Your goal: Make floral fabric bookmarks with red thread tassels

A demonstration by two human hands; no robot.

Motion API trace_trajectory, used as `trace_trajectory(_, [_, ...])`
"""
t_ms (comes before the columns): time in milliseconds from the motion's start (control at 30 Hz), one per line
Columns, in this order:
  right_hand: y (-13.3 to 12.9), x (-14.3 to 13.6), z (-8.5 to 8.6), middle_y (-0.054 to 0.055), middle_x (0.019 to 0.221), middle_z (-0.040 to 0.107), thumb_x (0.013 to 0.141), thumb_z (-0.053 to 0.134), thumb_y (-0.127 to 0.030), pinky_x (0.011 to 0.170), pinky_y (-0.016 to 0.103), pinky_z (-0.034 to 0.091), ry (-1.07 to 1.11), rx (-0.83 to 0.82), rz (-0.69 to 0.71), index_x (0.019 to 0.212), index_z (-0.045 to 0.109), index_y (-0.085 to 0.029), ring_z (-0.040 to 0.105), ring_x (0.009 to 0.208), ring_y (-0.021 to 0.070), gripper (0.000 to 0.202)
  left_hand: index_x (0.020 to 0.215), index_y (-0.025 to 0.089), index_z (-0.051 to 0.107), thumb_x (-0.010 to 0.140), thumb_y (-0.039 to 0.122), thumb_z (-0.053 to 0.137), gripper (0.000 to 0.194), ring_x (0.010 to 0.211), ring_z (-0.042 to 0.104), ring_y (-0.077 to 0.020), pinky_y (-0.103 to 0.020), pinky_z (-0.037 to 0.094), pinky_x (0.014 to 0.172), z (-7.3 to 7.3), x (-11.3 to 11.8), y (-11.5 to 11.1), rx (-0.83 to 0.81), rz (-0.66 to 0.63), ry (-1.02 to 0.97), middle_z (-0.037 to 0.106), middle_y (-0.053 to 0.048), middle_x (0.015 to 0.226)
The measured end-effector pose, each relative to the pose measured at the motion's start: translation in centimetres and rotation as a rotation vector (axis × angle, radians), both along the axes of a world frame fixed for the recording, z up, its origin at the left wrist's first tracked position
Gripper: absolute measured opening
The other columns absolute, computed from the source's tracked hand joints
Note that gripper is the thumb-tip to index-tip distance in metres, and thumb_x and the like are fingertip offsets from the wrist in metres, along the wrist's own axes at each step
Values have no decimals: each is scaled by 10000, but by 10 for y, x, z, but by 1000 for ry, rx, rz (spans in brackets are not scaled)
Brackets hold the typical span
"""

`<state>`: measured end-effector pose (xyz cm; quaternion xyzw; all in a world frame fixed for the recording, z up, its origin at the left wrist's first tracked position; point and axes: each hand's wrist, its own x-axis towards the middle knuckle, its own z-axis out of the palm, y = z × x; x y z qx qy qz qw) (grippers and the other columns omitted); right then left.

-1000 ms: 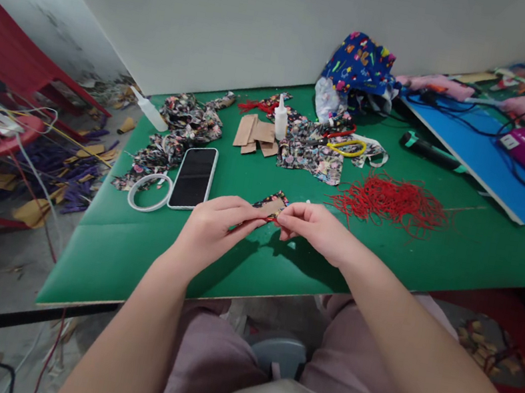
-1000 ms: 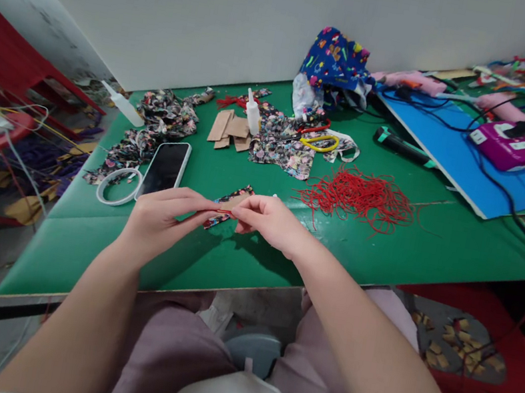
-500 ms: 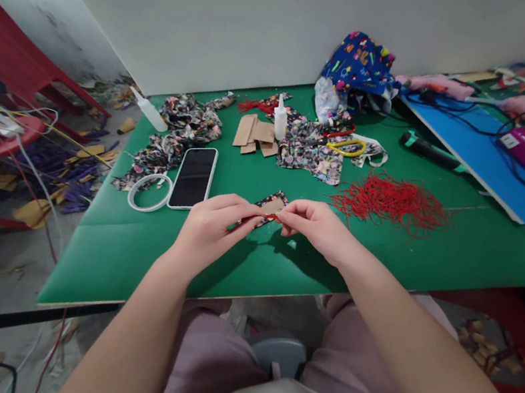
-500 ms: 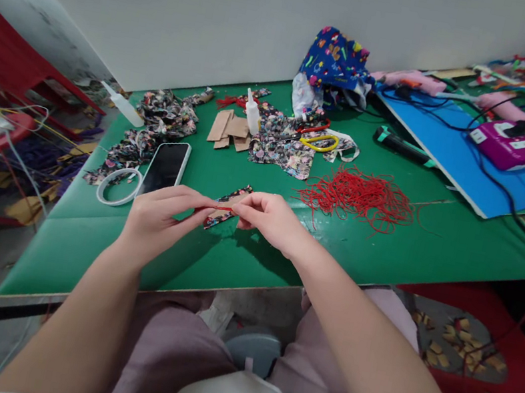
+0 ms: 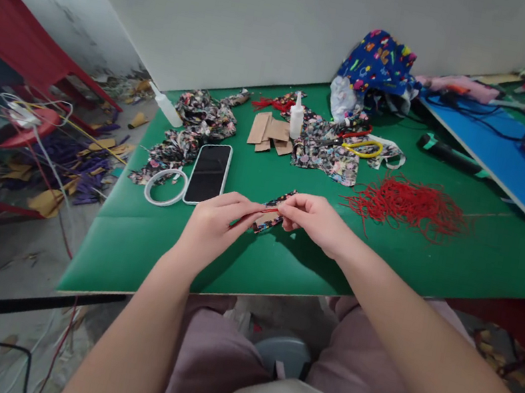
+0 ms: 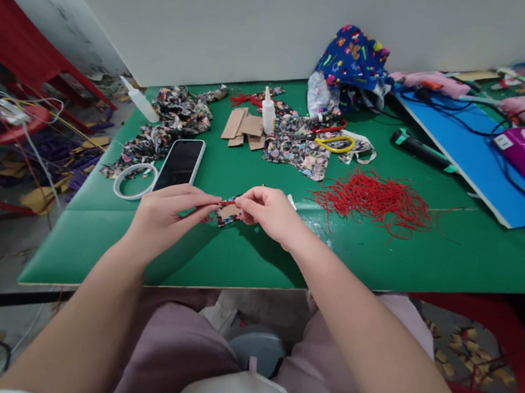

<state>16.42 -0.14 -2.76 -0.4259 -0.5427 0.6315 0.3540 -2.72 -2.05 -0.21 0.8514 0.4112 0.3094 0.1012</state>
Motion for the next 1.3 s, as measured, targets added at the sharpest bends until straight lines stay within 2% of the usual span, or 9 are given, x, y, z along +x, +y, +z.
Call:
trace_trajectory(133, [8, -14, -2, -18, 556, 542, 769, 528, -289, 486, 179, 395, -108, 40, 31, 695, 543, -141, 483, 497, 60, 167, 979, 146, 665, 834, 219, 513, 223, 744, 584, -108, -199, 467, 684, -9, -16, -2, -6, 62, 9, 643, -50, 839])
trace_trajectory(333, [17, -31, -7, -13, 560, 544, 786, 478, -326, 390, 163, 374, -405, 118, 190, 708, 542, -161, 477, 449, 63, 193, 1017, 158, 649, 846, 233, 499, 239, 724, 572, -99, -195, 456, 671, -25, -34, -8, 13, 177, 78, 634, -32, 827])
trace_trajectory(467, [22, -36, 1, -19, 563, 546, 785, 459, -298, 350, 156, 327, -617, 160, 246, 700, 532, -168, 464, 397, 51, 171, 1015, 170, 646, 858, 238, 476, 241, 715, 576, -103, -199, 455, 657, -36, -36, -13, 11, 190, 147, 635, -27, 816])
trace_trajectory(600, [27, -37, 9, -16, 554, 554, 778, 468, -290, 359, 161, 303, -785, 225, 297, 679, 546, -161, 446, 384, 41, 180, 971, 194, 661, 861, 255, 475, 225, 721, 581, -103, -199, 450, 659, -43, -31, -15, -1, 260, 164, 642, -15, 812])
trace_trajectory(767, [31, -36, 7, -23, 584, 576, 787, 450, -314, 373, 176, 327, -835, 206, 340, 707, 549, -171, 458, 363, 44, 191, 929, 226, 673, 861, 280, 476, 215, 701, 577, -118, -223, 429, 615, -42, -31, -15, 35, 310, 267, 649, -1, 796])
trace_trajectory(900, [30, -38, 6, -32, 573, 570, 783, 464, -301, 421, 186, 315, -885, 294, 348, 667, 551, -170, 429, 362, 30, 196, 923, 212, 668, 866, 258, 464, 217, 709, 567, -132, -246, 427, 623, -40, -32, -17, 43, 283, 340, 646, -10, 807])
trace_trajectory(1033, [30, -40, 8, -26, 595, 576, 772, 482, -276, 451, 202, 272, -942, 367, 337, 650, 558, -172, 430, 417, 39, 177, 892, 189, 668, 863, 238, 464, 212, 708, 553, -140, -264, 433, 644, -40, -30, -18, 67, 258, 367, 638, -17, 790])
trace_trajectory(1300, [32, -42, 6, -34, 576, 565, 752, 496, -261, 487, 222, 235, -977, 395, 332, 622, 556, -181, 421, 471, 56, 163, 859, 181, 660, 847, 220, 483, 182, 682, 535, -142, -270, 436, 627, -44, -29, -18, 109, 245, 366, 624, -15, 767])
